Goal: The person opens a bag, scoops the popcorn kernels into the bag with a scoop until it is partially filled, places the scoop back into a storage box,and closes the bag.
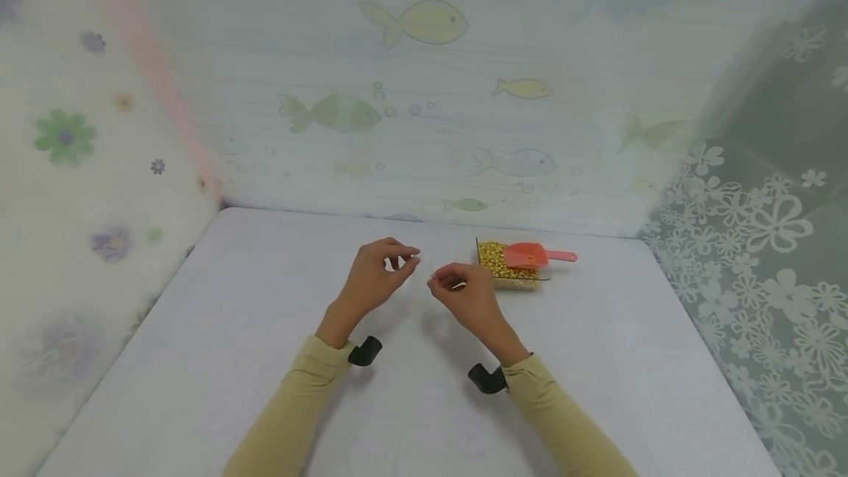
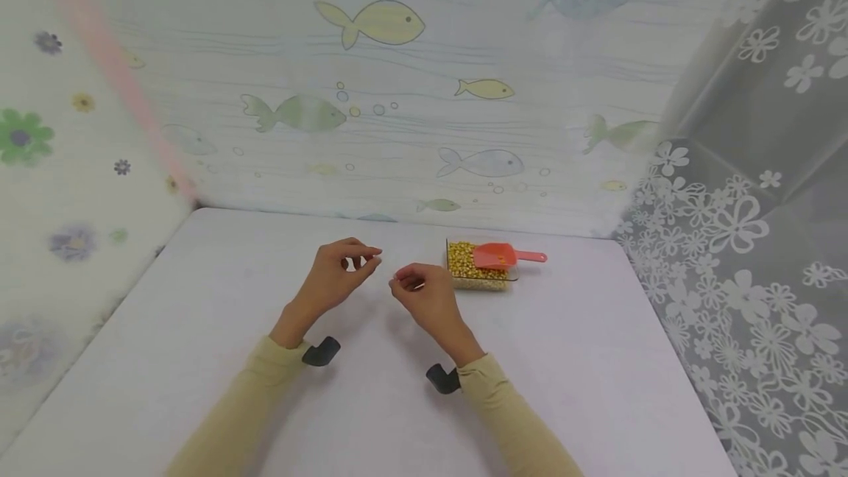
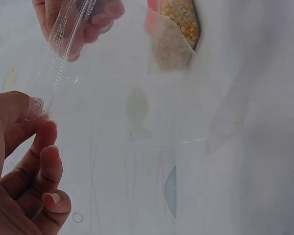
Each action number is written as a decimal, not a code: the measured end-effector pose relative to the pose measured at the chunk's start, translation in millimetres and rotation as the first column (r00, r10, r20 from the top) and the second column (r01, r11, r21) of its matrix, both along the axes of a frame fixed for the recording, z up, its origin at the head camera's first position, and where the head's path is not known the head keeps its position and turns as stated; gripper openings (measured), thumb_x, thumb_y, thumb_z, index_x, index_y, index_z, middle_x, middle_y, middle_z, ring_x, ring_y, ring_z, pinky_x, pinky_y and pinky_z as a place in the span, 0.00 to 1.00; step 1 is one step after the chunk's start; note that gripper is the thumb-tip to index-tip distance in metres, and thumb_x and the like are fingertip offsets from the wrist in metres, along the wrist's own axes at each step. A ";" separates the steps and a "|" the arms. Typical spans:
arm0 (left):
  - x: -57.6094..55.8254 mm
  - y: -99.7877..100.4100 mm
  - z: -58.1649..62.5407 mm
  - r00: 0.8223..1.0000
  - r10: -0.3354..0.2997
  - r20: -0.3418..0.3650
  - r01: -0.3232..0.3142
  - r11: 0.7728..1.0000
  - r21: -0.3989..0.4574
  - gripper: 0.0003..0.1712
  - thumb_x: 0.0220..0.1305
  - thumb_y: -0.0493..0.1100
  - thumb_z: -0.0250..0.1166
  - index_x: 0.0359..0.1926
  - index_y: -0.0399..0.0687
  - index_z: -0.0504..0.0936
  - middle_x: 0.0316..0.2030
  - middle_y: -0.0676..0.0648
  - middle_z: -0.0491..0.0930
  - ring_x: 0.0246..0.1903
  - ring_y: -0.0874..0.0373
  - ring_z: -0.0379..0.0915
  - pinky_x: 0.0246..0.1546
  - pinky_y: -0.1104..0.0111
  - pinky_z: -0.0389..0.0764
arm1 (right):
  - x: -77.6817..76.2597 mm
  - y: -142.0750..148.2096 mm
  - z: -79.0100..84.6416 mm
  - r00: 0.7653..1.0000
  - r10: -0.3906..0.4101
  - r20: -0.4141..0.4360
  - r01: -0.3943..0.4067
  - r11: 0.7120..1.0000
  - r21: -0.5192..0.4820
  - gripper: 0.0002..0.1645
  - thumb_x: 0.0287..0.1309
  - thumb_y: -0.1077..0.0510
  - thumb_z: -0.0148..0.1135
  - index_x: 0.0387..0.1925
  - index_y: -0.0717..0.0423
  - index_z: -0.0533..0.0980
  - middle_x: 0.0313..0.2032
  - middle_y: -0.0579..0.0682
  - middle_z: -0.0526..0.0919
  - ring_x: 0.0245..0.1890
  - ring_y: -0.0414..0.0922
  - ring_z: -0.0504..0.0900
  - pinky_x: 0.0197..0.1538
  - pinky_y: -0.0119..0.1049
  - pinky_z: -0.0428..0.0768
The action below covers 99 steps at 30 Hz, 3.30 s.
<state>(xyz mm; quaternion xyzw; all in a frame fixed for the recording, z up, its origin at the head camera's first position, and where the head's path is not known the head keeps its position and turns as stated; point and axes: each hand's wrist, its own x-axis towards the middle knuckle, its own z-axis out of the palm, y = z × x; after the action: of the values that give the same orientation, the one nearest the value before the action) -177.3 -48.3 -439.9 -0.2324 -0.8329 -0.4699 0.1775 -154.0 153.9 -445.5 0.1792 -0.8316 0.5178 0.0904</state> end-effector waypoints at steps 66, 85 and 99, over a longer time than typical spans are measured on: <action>13.4 11.7 -3.4 0.973 0.187 -0.133 -0.181 0.982 0.062 0.03 0.62 0.35 0.71 0.34 0.41 0.91 0.26 0.48 0.84 0.26 0.49 0.77 0.28 0.59 0.79 | 7.7 10.2 1.9 0.908 0.027 0.418 0.032 0.990 -0.134 0.25 0.67 0.49 0.66 0.36 0.73 0.84 0.27 0.59 0.88 0.25 0.46 0.88 0.35 0.39 0.88; 12.9 10.8 -3.6 0.977 0.160 -0.141 -0.154 0.987 0.053 0.04 0.62 0.35 0.70 0.35 0.42 0.91 0.27 0.49 0.84 0.29 0.56 0.77 0.30 0.62 0.78 | 3.3 8.7 1.9 0.916 -0.039 0.399 0.121 0.976 -0.182 0.15 0.64 0.58 0.68 0.42 0.69 0.85 0.30 0.57 0.89 0.28 0.46 0.88 0.37 0.38 0.88; 18.5 15.7 -0.5 0.977 0.168 -0.134 -0.172 0.985 -0.021 0.03 0.62 0.34 0.70 0.33 0.39 0.90 0.25 0.48 0.82 0.27 0.51 0.77 0.29 0.64 0.78 | -1.1 4.1 7.8 0.915 -0.058 0.399 0.121 0.984 -0.133 0.11 0.64 0.60 0.65 0.34 0.66 0.85 0.24 0.55 0.87 0.23 0.44 0.86 0.33 0.36 0.87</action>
<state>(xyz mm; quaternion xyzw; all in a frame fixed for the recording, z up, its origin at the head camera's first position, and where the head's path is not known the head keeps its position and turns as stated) -158.8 -32.6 -440.4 -0.1937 -0.8437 -0.4230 0.2677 -155.1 158.0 -437.8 0.0257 -0.7973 0.6016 -0.0414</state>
